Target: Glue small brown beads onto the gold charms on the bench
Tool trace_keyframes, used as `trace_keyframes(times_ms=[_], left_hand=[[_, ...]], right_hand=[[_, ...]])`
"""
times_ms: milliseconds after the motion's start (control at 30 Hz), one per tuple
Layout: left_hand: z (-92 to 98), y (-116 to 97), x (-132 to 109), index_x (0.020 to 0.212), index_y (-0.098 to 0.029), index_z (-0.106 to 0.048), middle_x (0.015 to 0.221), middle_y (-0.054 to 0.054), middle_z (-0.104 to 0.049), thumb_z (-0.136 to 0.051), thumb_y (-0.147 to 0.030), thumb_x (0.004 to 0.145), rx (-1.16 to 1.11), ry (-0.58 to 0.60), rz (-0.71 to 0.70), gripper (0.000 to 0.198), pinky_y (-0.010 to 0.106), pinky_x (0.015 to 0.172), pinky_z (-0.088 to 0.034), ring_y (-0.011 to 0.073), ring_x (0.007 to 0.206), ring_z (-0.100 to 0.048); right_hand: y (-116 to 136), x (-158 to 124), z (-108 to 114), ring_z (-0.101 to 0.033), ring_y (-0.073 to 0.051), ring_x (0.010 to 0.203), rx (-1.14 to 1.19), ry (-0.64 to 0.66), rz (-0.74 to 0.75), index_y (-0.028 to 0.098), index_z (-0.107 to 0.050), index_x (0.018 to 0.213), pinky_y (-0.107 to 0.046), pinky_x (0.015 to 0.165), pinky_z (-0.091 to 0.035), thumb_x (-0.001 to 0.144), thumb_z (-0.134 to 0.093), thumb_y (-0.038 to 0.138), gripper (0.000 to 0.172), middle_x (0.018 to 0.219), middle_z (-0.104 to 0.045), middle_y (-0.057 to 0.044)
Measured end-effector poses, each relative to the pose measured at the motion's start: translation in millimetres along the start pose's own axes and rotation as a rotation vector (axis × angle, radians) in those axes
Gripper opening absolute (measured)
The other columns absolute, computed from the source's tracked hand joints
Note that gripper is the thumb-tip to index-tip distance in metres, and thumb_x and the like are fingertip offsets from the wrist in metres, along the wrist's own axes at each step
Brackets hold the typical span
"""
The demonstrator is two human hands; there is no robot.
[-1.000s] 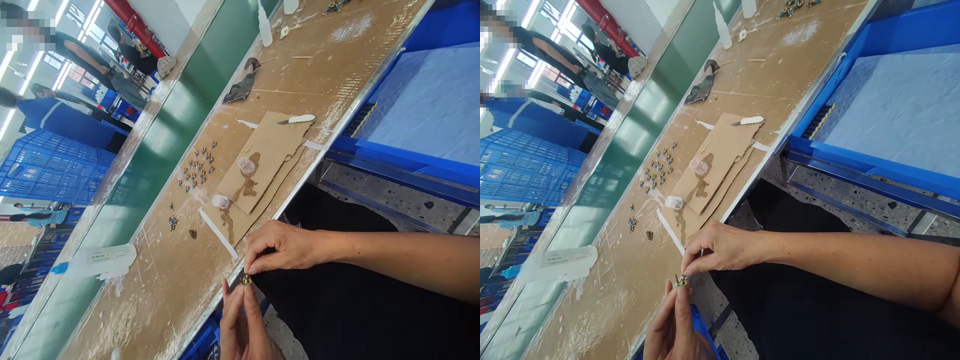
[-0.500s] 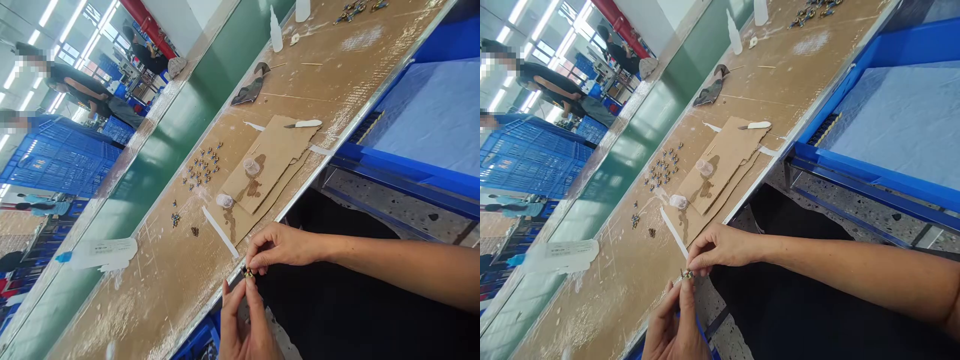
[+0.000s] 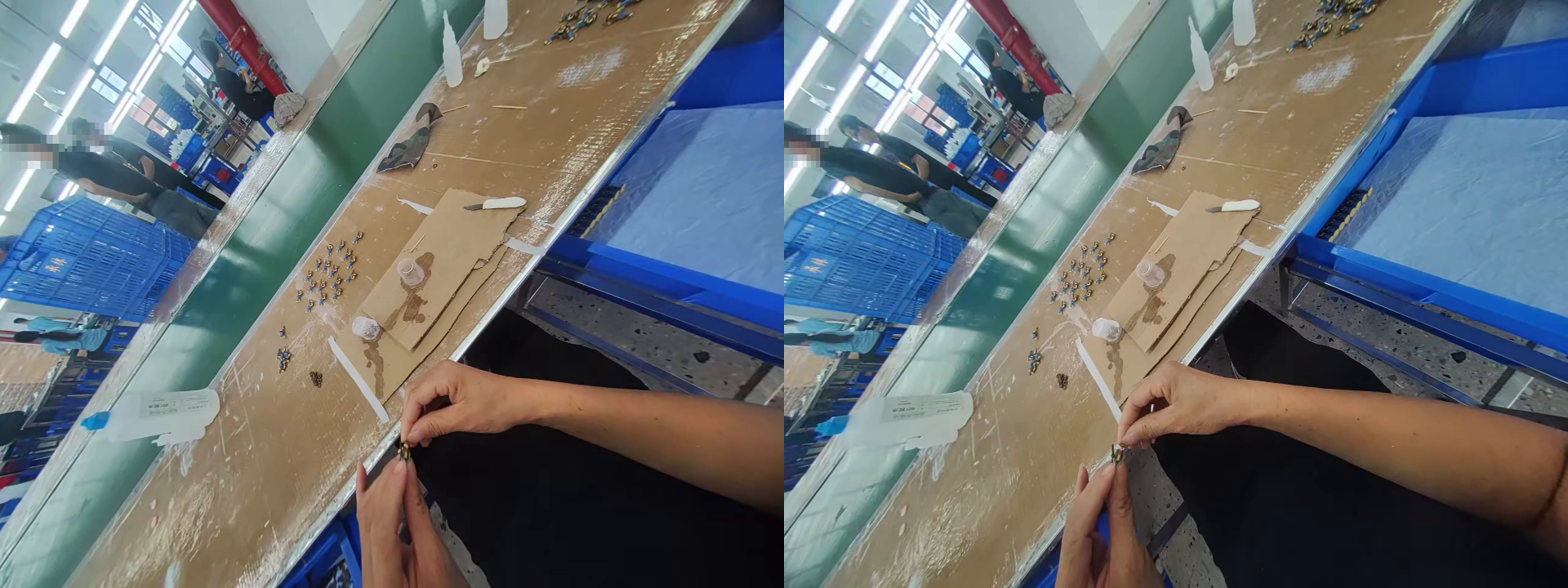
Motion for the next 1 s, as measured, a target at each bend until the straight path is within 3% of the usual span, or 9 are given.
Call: trace_keyframes(times_ms=[167, 367, 467, 567, 633, 767, 1000], left_hand=[[-1.4, -2, 3, 0.074, -0.026, -0.071, 0.073, -0.001, -0.071, -0.069, -0.027, 0.075, -0.045, 0.003, 0.163, 0.003, 0.044, 0.106, -0.035, 0.0161, 0.070, -0.063], [-1.4, 11, 3, 0.067, -0.028, -0.071, 0.069, -0.003, -0.070, -0.065, -0.033, 0.078, -0.102, 0.076, 0.396, 0.014, 0.045, 0.114, -0.022, 0.0144, 0.066, -0.063], [-1.0, 16, -2, 0.071, -0.024, -0.071, 0.073, -0.001, -0.071, -0.073, -0.025, 0.072, -0.132, -0.008, 0.449, 0.002, 0.040, 0.106, -0.037, 0.0141, 0.070, -0.066], [-3.5, 26, -9, 0.079, -0.020, -0.069, 0.078, -0.001, -0.072, -0.077, -0.022, 0.067, -0.290, -0.167, 0.629, 0.015, 0.028, 0.083, -0.054, 0.0129, 0.071, -0.067], [-9.7, 34, -11, 0.077, -0.019, -0.068, 0.075, -0.001, -0.071, -0.076, -0.025, 0.068, -0.460, -0.191, 0.753, 0.014, 0.023, 0.073, -0.055, 0.0116, 0.068, -0.067], [-21.0, 40, -13, 0.073, -0.017, -0.067, 0.074, -0.002, -0.070, -0.081, -0.024, 0.061, -0.724, -0.206, 0.927, 0.020, 0.019, 0.073, -0.055, 0.0100, 0.071, -0.068], [-24.5, 33, -18, 0.073, -0.016, -0.067, 0.076, -0.002, -0.070, -0.080, -0.023, 0.063, -0.760, -0.209, 0.942, 0.018, 0.020, 0.078, -0.055, 0.0104, 0.075, -0.068]], right_hand=[[8, -1, 2, -0.057, -0.007, 0.071, -0.215, 0.023, 0.109, 0.010, -0.071, 0.088, -0.019, 0.069, -0.044, 0.082, -0.059, 0.028, 0.022, 0.076, -0.064, -0.004], [18, -3, 3, -0.059, -0.008, 0.074, -0.340, 0.006, 0.207, 0.009, -0.071, 0.087, -0.019, 0.071, -0.044, 0.082, -0.059, 0.022, 0.018, 0.079, -0.066, -0.006], [20, -4, 1, -0.058, -0.007, 0.072, -0.313, -0.055, 0.156, 0.012, -0.071, 0.085, -0.019, 0.070, -0.043, 0.082, -0.060, 0.024, 0.017, 0.077, -0.065, -0.003], [16, -5, -4, -0.058, -0.008, 0.072, -0.182, -0.213, 0.031, 0.013, -0.071, 0.085, -0.019, 0.068, -0.044, 0.083, -0.058, 0.030, 0.021, 0.075, -0.064, -0.002], [10, -5, -10, -0.060, -0.009, 0.075, -0.038, -0.254, -0.034, 0.013, -0.070, 0.086, -0.020, 0.071, -0.045, 0.083, -0.057, 0.032, 0.023, 0.078, -0.065, -0.003], [-3, -4, -20, -0.061, -0.009, 0.072, 0.112, -0.288, -0.123, 0.012, -0.068, 0.084, -0.021, 0.070, -0.047, 0.077, -0.063, 0.031, 0.021, 0.077, -0.065, -0.003], [-14, 1, -21, -0.057, -0.007, 0.061, 0.257, -0.337, -0.173, 0.010, -0.066, 0.076, -0.021, 0.066, -0.046, 0.071, -0.068, 0.032, 0.022, 0.061, -0.061, 0.001]])
Point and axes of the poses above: each hand's wrist, its own x-axis towards the middle knuckle, its own z-axis out of the back of the hand, y = z × x, the point moved 3 cm from there along x, towards the middle knuckle
